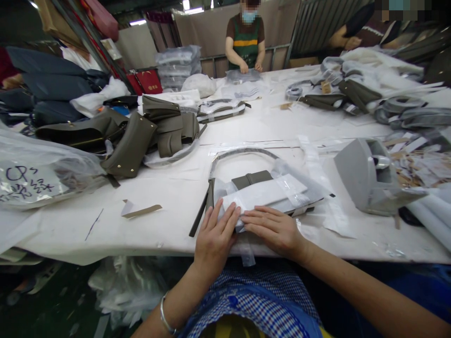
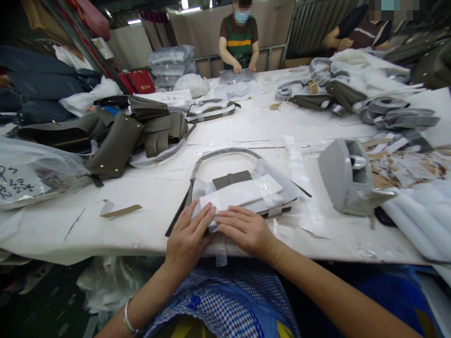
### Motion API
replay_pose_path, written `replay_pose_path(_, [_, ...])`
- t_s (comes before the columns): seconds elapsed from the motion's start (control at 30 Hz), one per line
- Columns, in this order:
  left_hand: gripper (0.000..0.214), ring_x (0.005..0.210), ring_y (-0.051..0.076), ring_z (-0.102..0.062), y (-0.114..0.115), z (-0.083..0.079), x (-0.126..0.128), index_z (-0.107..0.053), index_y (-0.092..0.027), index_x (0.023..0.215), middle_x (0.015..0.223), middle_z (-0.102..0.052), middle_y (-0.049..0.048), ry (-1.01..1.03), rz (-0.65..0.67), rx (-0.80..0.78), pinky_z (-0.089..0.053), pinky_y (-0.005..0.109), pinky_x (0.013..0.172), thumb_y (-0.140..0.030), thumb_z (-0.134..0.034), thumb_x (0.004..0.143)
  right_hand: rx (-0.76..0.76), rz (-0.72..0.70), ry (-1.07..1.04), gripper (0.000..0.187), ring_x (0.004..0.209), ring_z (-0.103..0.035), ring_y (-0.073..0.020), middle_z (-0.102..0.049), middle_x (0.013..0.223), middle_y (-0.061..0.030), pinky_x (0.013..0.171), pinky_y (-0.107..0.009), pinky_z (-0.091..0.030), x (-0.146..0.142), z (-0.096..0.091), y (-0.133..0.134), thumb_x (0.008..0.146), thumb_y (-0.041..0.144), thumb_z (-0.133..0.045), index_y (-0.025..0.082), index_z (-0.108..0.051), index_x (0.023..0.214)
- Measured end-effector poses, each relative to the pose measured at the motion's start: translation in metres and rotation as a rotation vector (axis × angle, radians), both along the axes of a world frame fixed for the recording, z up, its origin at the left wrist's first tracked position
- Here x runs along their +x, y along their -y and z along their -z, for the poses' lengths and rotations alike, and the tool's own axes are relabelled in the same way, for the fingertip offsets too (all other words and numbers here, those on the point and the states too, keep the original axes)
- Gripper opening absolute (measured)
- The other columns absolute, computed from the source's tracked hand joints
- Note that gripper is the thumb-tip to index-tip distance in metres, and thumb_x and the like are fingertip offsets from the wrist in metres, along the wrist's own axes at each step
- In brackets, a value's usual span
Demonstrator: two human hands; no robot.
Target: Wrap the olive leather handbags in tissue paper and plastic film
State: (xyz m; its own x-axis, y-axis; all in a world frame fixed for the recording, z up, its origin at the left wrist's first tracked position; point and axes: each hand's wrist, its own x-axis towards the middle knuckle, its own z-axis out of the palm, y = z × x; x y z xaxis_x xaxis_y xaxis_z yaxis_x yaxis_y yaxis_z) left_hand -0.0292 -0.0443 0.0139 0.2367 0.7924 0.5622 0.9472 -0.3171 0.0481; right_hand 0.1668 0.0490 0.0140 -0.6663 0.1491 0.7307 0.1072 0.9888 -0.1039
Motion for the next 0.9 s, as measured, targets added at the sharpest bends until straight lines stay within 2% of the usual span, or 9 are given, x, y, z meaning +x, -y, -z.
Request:
replay_pose_path(0.07, [0.049,0.144,0.034,-0.035,0.004,-0.003,0.007,-0.047,-0.010,0.144,0.148,-0.051,0.0112,-0.083,-0.044,-0.003,-0.037,0.057,0.116,-0.019,-0.055,0.096,-0.011,-0.016,-0.012,0.019,0.115,-0.066,-0.0192,-0.074,0.116,-0.0099,0.103,-0.042,-0.053,0.000,0.001,-0.002,0.095,0.011,-0.055,0.014,-0.069,0.108])
replay_pose_path(0.17, [0.048,0.141,0.028,-0.041,0.005,-0.001,0.008,-0.043,-0.005,0.145,0.150,-0.047,0.0145,-0.136,-0.010,-0.016,-0.039,0.048,0.116,-0.014,-0.046,0.098,-0.032,-0.035,-0.008,0.021,0.116,-0.066,-0.0191,-0.074,0.117,-0.0103,0.103,-0.042,-0.054,0.004,0.000,-0.002,0.095,0.011,-0.055,0.015,-0.069,0.110])
replay_pose_path(0.27, [0.047,0.139,0.024,-0.045,0.003,0.006,0.000,-0.044,-0.008,0.145,0.149,-0.049,0.0135,-0.091,0.062,-0.019,-0.043,0.040,0.114,-0.014,-0.046,0.099,-0.049,-0.086,0.048,0.026,0.122,-0.062,-0.0197,-0.073,0.118,-0.0106,0.105,-0.044,-0.052,0.017,-0.003,0.007,0.096,0.009,-0.053,0.013,-0.066,0.118])
replay_pose_path(0.4, [0.050,0.138,0.026,-0.046,0.001,0.011,-0.004,-0.041,-0.010,0.147,0.147,-0.050,0.0143,-0.030,0.092,-0.025,-0.045,0.042,0.112,-0.013,-0.048,0.097,-0.073,-0.128,0.237,0.035,0.129,-0.056,-0.0207,-0.069,0.126,-0.0116,0.106,-0.043,-0.052,0.033,0.001,0.028,0.096,0.009,-0.054,0.010,-0.060,0.130])
replay_pose_path(0.53, [0.056,0.136,0.027,-0.048,0.001,0.011,-0.001,-0.038,-0.013,0.150,0.146,-0.052,0.0143,-0.009,0.064,0.007,-0.047,0.043,0.110,-0.014,-0.052,0.095,-0.076,-0.122,0.334,0.039,0.131,-0.054,-0.0212,-0.064,0.133,-0.0121,0.107,-0.042,-0.051,0.025,0.010,0.039,0.096,0.013,-0.056,0.011,-0.057,0.134])
replay_pose_path(0.63, [0.056,0.136,0.026,-0.049,0.000,0.011,-0.001,-0.039,-0.012,0.149,0.146,-0.052,0.0137,-0.024,0.065,0.013,-0.048,0.042,0.110,-0.011,-0.052,0.094,-0.051,-0.084,0.257,0.031,0.122,-0.061,-0.0205,-0.070,0.124,-0.0101,0.102,-0.039,-0.055,0.009,0.013,0.038,0.097,0.011,-0.053,0.012,-0.063,0.126])
replay_pose_path(0.77, [0.054,0.137,0.025,-0.047,0.000,0.012,-0.004,-0.039,-0.012,0.149,0.147,-0.052,0.0123,-0.043,0.073,0.028,-0.048,0.040,0.110,-0.013,-0.050,0.096,-0.025,-0.079,0.115,0.017,0.100,-0.071,-0.0212,-0.077,0.099,-0.0092,0.092,-0.039,-0.060,-0.004,0.012,0.035,0.096,0.012,-0.054,0.011,-0.070,0.101])
replay_pose_path(0.9, [0.054,0.140,0.025,-0.043,-0.001,0.015,-0.005,-0.040,-0.011,0.148,0.149,-0.049,0.0114,-0.064,0.078,0.034,-0.045,0.040,0.113,-0.015,-0.052,0.096,-0.022,-0.086,0.075,0.015,0.092,-0.073,-0.0193,-0.077,0.093,-0.0093,0.091,-0.039,-0.060,0.002,0.018,0.038,0.094,0.009,-0.055,0.010,-0.070,0.099])
